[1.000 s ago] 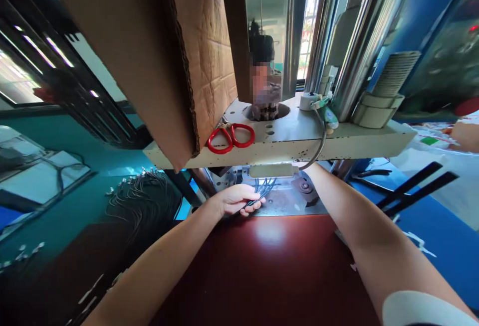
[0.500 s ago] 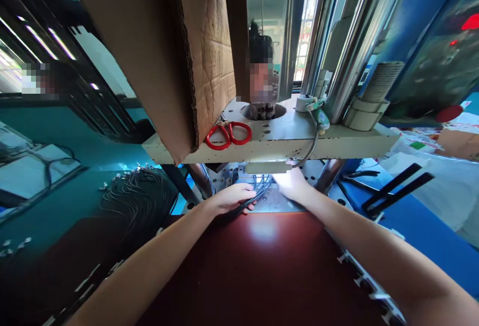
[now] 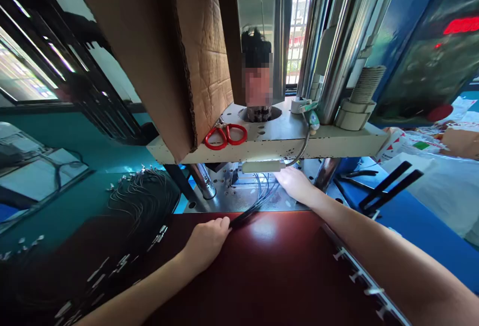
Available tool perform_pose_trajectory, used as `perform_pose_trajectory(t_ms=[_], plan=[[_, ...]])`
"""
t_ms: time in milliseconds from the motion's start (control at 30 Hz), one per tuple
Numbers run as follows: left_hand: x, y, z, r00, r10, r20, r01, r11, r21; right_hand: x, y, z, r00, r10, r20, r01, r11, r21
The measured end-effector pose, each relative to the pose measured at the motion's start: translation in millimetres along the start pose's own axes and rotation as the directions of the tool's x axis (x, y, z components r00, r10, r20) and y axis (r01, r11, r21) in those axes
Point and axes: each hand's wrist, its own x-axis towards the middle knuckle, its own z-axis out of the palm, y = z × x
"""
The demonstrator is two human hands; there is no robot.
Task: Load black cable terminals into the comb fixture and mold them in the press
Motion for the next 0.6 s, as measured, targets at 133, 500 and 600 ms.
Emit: perform_pose_trajectory(t_ms=[133,500,600], plan=[[3.0,12.0,-5.2,1.0,0.009,0.013,-0.009,1.0,0.006,-9.5,10.9,-2.5,0.997,-0.072,-0.034,0.072,0.997,0.003],[103.6,14.8,-81.5,0.862,0.392,-0.32,-0.482,0.829,-0.284,-11.8,6.5,1.2,0.999,-0.017,0.047,0.019,0.999,-0.027],[133.1,18.8,-69.0,0.844,0.405,-0.352,-0.519,0.782,-0.344,-7.2,2.6,1.2,0.997,0.018,0.077,-0.016,0.999,-0.033]])
